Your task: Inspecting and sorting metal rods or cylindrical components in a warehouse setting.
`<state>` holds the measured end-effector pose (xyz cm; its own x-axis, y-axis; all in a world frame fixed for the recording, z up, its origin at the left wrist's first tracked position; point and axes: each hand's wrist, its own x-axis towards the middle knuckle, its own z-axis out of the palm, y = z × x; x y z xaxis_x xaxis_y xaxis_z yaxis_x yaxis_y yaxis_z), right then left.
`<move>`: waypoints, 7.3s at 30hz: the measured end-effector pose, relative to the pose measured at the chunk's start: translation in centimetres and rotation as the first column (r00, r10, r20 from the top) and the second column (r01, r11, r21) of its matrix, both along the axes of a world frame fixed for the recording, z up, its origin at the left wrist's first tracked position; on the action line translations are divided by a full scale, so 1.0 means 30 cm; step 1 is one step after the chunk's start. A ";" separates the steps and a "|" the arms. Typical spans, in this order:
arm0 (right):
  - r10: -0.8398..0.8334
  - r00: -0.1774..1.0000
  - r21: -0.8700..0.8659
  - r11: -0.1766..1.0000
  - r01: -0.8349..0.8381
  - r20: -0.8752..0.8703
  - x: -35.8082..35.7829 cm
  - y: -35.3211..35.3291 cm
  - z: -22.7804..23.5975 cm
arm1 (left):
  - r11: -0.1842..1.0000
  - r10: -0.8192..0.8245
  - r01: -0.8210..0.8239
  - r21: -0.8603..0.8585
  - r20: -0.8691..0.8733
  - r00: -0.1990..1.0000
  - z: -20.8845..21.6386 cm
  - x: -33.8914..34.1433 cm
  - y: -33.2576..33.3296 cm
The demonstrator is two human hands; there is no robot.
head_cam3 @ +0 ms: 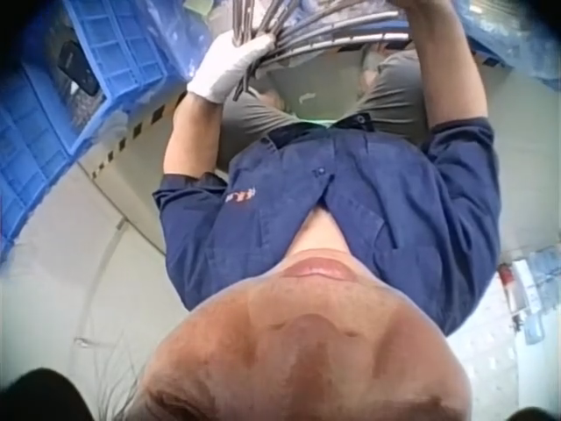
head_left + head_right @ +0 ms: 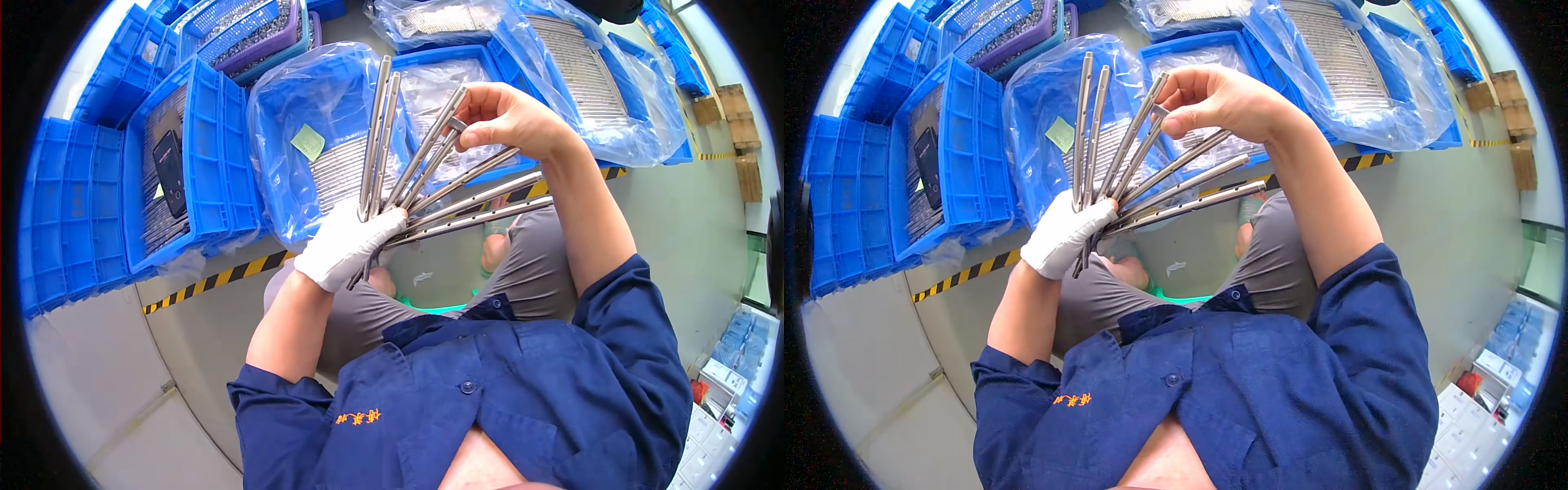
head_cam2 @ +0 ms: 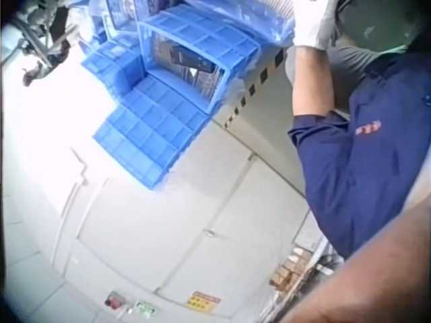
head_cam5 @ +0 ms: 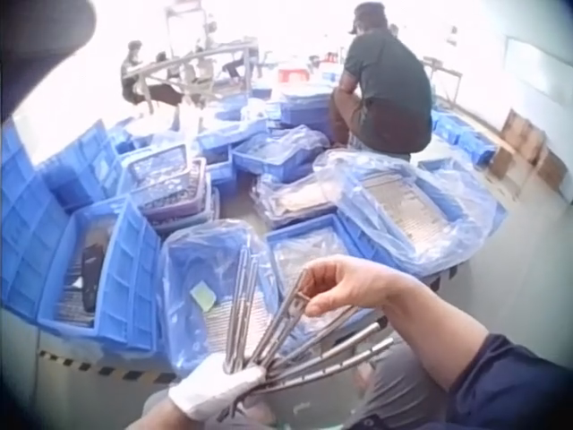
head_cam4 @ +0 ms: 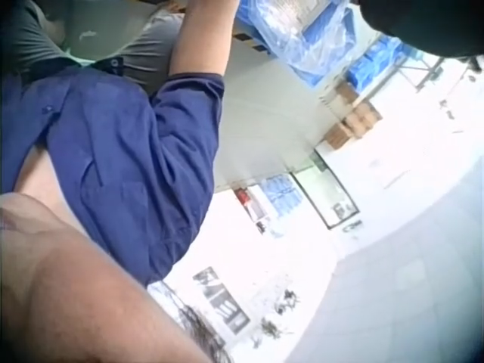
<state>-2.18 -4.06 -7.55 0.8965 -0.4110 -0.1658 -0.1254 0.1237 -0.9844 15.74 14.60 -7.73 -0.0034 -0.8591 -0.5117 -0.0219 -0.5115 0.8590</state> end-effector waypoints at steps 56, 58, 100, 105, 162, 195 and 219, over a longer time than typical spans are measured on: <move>0.044 0.966 -0.008 0.999 -0.043 0.257 -0.043 -0.057 -0.005 | 0.928 -0.370 0.371 -0.027 -0.174 0.913 0.007 -0.044 0.006; 0.050 0.989 -0.150 0.988 -0.029 0.140 -0.037 -0.048 0.018 | 0.925 -0.375 0.379 0.001 -0.143 0.916 0.007 -0.041 0.014; -0.134 0.899 -0.650 0.735 -0.192 -0.417 0.729 0.043 -0.575 | 0.993 -0.017 -0.050 -0.102 -0.566 0.825 0.025 0.130 0.136; -0.189 0.720 -0.056 0.977 0.204 -0.667 0.900 0.030 -0.853 | 0.973 -0.033 -0.086 -0.216 -0.497 0.867 -0.020 0.152 0.175; -0.479 0.728 -0.359 0.872 0.332 -0.491 -0.070 0.071 -0.096 | 0.828 -0.102 0.560 0.023 0.989 0.110 -0.848 0.660 -0.485; -0.326 0.798 -0.361 0.921 0.147 -0.506 -0.010 0.134 -0.100 | 0.948 -0.049 0.319 0.005 0.990 0.129 -0.984 0.408 -0.486; -0.343 0.815 -0.319 0.925 0.206 -0.467 -0.033 0.114 -0.073 | 0.901 0.183 -0.431 0.038 0.870 0.459 -0.941 0.677 -0.479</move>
<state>-3.18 -0.65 -9.76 0.5558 -0.7146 -0.4248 -0.6099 -0.0033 -0.7925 36.04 0.23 -35.96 0.7664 -0.5743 -0.2877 -0.4569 -0.8022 0.3843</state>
